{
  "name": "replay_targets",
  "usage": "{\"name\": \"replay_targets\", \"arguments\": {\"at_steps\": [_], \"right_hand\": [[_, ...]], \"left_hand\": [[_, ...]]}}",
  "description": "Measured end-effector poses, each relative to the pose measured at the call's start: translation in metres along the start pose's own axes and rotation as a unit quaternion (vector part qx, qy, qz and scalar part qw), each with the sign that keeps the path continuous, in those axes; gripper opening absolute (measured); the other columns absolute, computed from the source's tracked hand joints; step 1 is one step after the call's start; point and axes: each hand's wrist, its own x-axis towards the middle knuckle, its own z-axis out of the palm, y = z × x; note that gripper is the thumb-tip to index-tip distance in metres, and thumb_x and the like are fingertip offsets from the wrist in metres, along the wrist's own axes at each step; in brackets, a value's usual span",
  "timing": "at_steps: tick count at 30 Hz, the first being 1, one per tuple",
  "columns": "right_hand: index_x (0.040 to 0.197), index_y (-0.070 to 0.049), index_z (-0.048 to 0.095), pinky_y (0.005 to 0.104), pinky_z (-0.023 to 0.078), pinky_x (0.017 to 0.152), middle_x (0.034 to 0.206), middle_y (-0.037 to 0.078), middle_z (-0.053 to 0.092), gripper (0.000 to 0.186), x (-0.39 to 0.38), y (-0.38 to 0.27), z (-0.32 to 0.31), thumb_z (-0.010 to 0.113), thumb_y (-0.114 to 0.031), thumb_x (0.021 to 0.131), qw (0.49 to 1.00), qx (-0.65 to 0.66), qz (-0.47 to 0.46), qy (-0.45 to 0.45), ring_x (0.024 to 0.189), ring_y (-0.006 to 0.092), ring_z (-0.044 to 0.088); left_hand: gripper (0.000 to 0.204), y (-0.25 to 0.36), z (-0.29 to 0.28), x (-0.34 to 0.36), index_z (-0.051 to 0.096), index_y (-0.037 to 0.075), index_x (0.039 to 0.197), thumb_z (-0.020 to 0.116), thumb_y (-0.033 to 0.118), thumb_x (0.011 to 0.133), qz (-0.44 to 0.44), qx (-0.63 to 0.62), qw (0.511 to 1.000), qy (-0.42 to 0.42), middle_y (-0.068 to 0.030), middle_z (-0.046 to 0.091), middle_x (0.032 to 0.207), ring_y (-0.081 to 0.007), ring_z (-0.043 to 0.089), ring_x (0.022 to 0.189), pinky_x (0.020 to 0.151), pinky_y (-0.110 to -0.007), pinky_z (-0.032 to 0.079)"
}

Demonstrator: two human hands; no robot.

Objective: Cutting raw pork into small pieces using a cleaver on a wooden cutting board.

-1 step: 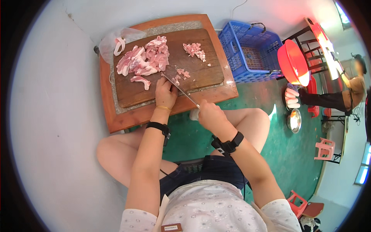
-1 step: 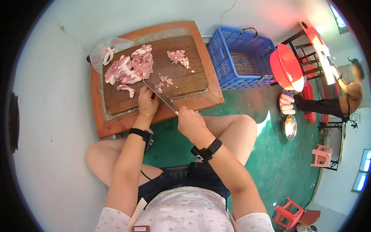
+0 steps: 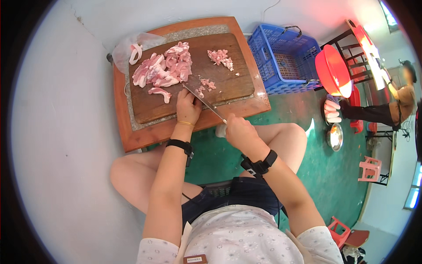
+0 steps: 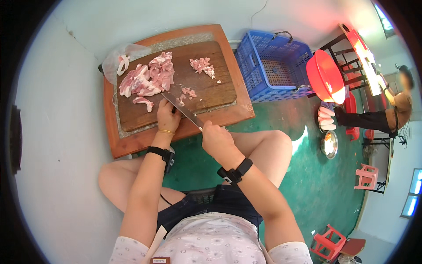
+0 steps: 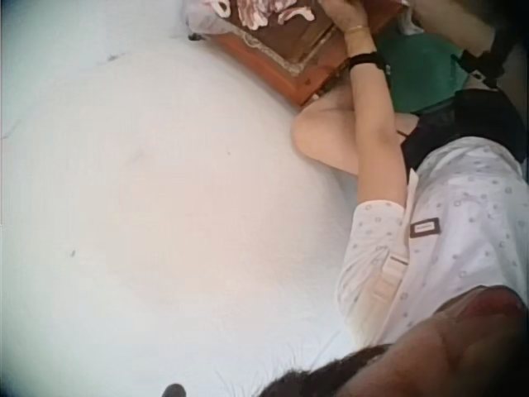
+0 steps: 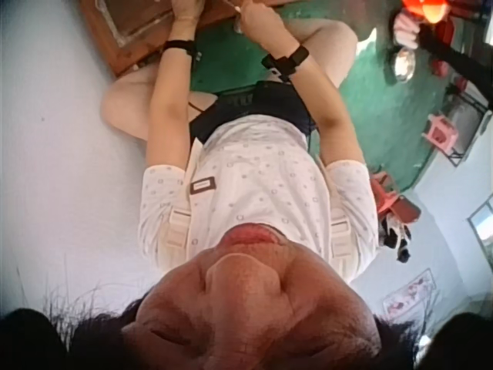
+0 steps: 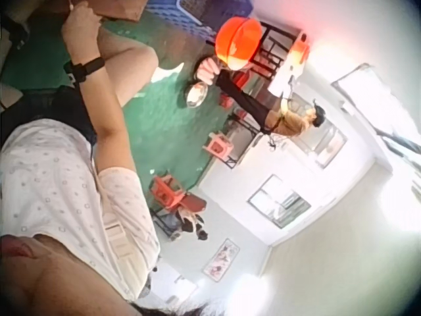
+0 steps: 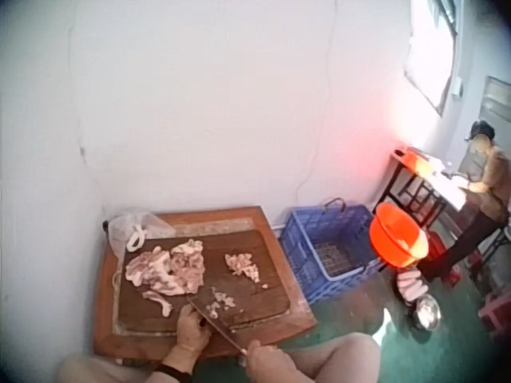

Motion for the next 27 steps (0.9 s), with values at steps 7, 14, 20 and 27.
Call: {"name": "replay_targets", "arguments": {"at_steps": [7, 14, 20, 27], "right_hand": [[0.091, 0.000, 0.049, 0.0475, 0.052, 0.067, 0.079, 0.024, 0.064, 0.016, -0.006, 0.030, -0.027, 0.056, -0.011, 0.082, 0.996, -0.088, -0.004, 0.023, 0.077, 0.0403, 0.065], [0.096, -0.003, 0.044, 0.0433, 0.052, 0.057, 0.083, 0.016, 0.064, 0.027, -0.005, 0.052, -0.037, 0.062, -0.013, 0.078, 0.968, -0.147, -0.055, 0.195, 0.070, 0.0321, 0.066], [0.095, -0.003, 0.042, 0.0371, 0.050, 0.051, 0.078, 0.011, 0.061, 0.036, 0.005, 0.085, -0.043, 0.067, -0.008, 0.070, 0.941, -0.205, -0.127, 0.238, 0.063, 0.0269, 0.064], [0.092, -0.003, 0.044, 0.0345, 0.050, 0.053, 0.072, 0.008, 0.060, 0.025, 0.003, 0.068, -0.051, 0.061, -0.008, 0.074, 0.939, -0.232, -0.141, 0.211, 0.062, 0.0240, 0.064]], "left_hand": [[0.008, 0.007, 0.017, 0.013, 0.065, 0.003, 0.082, 0.066, 0.009, 0.077, -0.071, 0.118, 0.990, 0.010, -0.0136, 0.057, 0.088, -0.0345, 0.054, 0.083, 0.074, -0.043, 0.046], [0.021, -0.009, 0.006, 0.047, 0.067, 0.002, 0.098, 0.065, 0.008, 0.078, -0.176, -0.006, 0.984, 0.002, -0.0128, 0.069, 0.082, -0.0282, 0.067, 0.073, 0.068, -0.038, 0.052], [0.014, 0.014, -0.009, 0.069, 0.068, 0.004, 0.090, 0.065, 0.008, 0.077, -0.108, -0.048, 0.991, -0.065, -0.0119, 0.066, 0.078, -0.0244, 0.064, 0.070, 0.067, -0.035, 0.051], [0.005, 0.036, 0.015, 0.070, 0.065, 0.006, 0.077, 0.061, 0.008, 0.076, 0.048, 0.062, 0.970, -0.231, -0.0132, 0.058, 0.082, -0.0325, 0.056, 0.088, 0.078, -0.041, 0.048]]}}
